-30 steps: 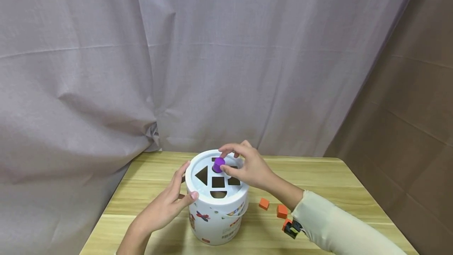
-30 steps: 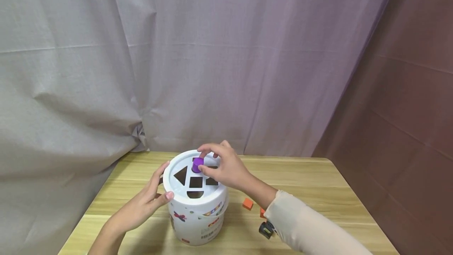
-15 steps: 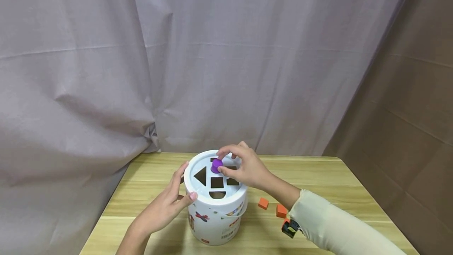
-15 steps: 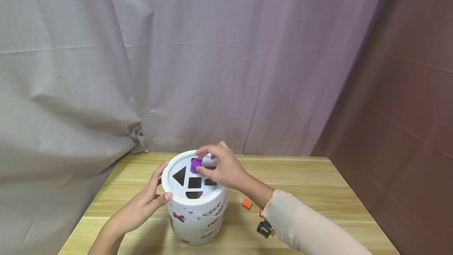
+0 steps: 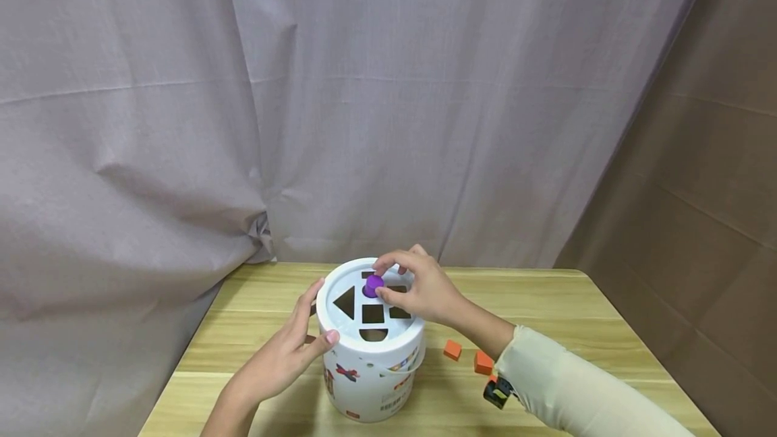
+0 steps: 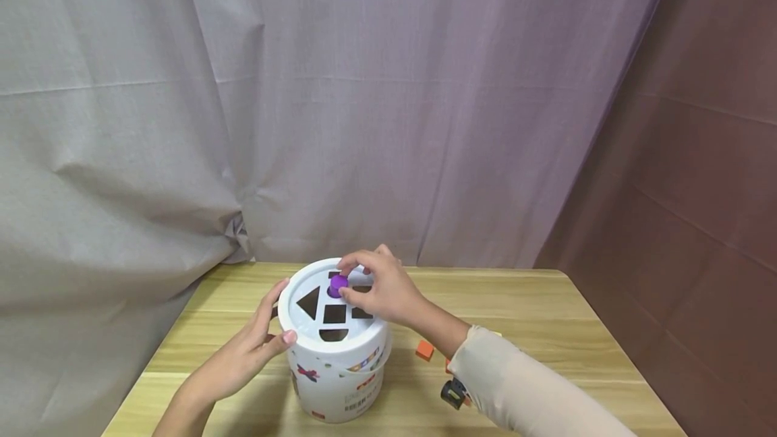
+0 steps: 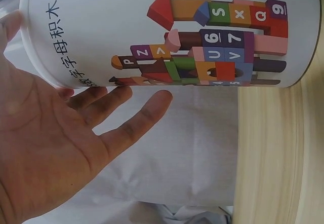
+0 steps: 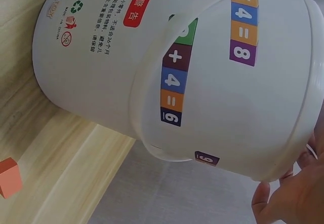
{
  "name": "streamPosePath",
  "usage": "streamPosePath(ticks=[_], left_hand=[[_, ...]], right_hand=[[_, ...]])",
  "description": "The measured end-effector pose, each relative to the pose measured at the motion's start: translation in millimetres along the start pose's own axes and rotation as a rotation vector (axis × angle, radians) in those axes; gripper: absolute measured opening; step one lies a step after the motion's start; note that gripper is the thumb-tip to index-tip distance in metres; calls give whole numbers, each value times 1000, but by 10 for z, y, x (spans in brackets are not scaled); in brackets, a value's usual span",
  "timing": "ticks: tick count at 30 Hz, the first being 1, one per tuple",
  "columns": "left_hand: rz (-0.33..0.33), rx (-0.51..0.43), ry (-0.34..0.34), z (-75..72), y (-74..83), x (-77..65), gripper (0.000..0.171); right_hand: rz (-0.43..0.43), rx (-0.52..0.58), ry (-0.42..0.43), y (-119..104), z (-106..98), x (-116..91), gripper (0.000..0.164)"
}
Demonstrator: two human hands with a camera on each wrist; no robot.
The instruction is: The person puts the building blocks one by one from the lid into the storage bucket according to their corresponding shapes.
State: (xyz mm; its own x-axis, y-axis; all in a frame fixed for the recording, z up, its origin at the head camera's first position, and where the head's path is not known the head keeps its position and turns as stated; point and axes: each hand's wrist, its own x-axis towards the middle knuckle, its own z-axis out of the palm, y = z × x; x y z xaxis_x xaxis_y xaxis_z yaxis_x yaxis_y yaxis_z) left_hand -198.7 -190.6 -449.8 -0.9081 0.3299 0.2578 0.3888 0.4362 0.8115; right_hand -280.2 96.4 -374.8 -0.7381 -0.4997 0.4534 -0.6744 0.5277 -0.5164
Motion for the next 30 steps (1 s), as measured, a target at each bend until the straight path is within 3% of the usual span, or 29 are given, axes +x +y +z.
streamPosePath(ticks=[23, 30], left_hand=[[6, 4, 2, 6, 4, 3, 89], [-2, 3, 4, 23, 14, -6, 88]], right_hand=[[32, -5, -25, 6, 23, -11, 38], [5, -1, -7, 18, 16, -30, 43]])
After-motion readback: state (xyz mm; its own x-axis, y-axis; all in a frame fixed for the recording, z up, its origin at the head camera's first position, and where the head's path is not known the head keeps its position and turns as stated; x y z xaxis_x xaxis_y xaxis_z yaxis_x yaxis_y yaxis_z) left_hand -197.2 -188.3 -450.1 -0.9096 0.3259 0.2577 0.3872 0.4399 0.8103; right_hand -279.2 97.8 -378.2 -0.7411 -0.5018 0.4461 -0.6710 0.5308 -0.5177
